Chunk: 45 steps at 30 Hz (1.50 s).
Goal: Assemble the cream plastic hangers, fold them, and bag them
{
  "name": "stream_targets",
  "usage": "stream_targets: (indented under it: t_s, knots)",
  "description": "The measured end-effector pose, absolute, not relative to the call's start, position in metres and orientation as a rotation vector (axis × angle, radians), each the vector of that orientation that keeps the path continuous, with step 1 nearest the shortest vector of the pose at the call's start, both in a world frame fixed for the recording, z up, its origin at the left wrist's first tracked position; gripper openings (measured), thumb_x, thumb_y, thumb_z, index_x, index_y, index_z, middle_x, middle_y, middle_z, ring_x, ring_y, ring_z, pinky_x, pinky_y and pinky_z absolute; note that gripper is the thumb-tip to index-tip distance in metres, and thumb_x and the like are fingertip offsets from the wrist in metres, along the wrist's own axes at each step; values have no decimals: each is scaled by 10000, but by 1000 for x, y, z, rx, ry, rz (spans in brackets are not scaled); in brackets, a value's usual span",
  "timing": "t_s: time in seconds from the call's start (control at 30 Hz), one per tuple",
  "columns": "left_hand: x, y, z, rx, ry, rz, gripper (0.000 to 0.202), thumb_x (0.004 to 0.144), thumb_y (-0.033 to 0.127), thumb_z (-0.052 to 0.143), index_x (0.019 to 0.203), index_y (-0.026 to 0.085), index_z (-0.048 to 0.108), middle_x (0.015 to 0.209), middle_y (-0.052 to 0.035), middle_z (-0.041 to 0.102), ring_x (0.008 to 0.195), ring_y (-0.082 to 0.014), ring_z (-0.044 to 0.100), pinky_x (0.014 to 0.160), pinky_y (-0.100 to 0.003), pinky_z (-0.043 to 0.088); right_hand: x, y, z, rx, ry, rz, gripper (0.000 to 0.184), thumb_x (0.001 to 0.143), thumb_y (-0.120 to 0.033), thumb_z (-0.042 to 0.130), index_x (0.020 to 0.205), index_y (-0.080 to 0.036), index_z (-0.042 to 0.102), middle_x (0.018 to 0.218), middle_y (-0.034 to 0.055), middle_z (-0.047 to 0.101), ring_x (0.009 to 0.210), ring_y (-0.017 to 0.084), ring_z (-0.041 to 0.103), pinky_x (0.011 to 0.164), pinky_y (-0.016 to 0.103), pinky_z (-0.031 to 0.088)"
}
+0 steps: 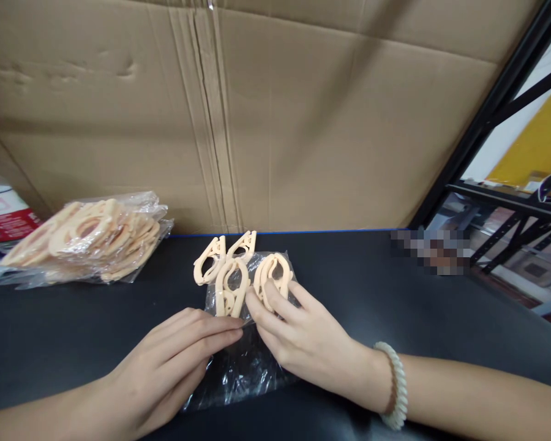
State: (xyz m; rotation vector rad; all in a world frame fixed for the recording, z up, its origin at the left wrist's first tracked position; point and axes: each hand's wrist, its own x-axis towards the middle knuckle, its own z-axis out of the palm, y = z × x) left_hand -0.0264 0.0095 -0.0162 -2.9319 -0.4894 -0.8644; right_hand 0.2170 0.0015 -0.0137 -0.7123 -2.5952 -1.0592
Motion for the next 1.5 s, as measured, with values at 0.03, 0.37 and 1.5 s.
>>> stream_targets:
  t_s: [0.03,0.37,1.5]
  knots:
    - [-26,10,-16,-2936,-484,-863,433,827,-1,431,1239,105,514,1187,-124,612,1027,-180,573,840,-298,498,218,4,-14,-721,-2630,-1024,302,897,-133,443,1151,-113,606,1395,119,440,1230,305,420,916,456,419]
    - [-27,9,-17,-2911,-496,-859,432,825,1,434,1234,109,521,1175,-123,619,1014,-190,584,843,-315,503,223,11,-9,-822,-2756,-858,247,878,-172,486,1095,-152,600,1474,128,329,1349,357,272,976,529,400]
    - [-27,7,-14,-2971,-550,-861,349,769,3,418,1037,169,569,1122,-107,607,840,-185,558,697,-323,459,195,208,-16,-652,-2849,35,601,773,77,395,1345,-99,446,1388,125,463,1319,175,365,1101,370,321]
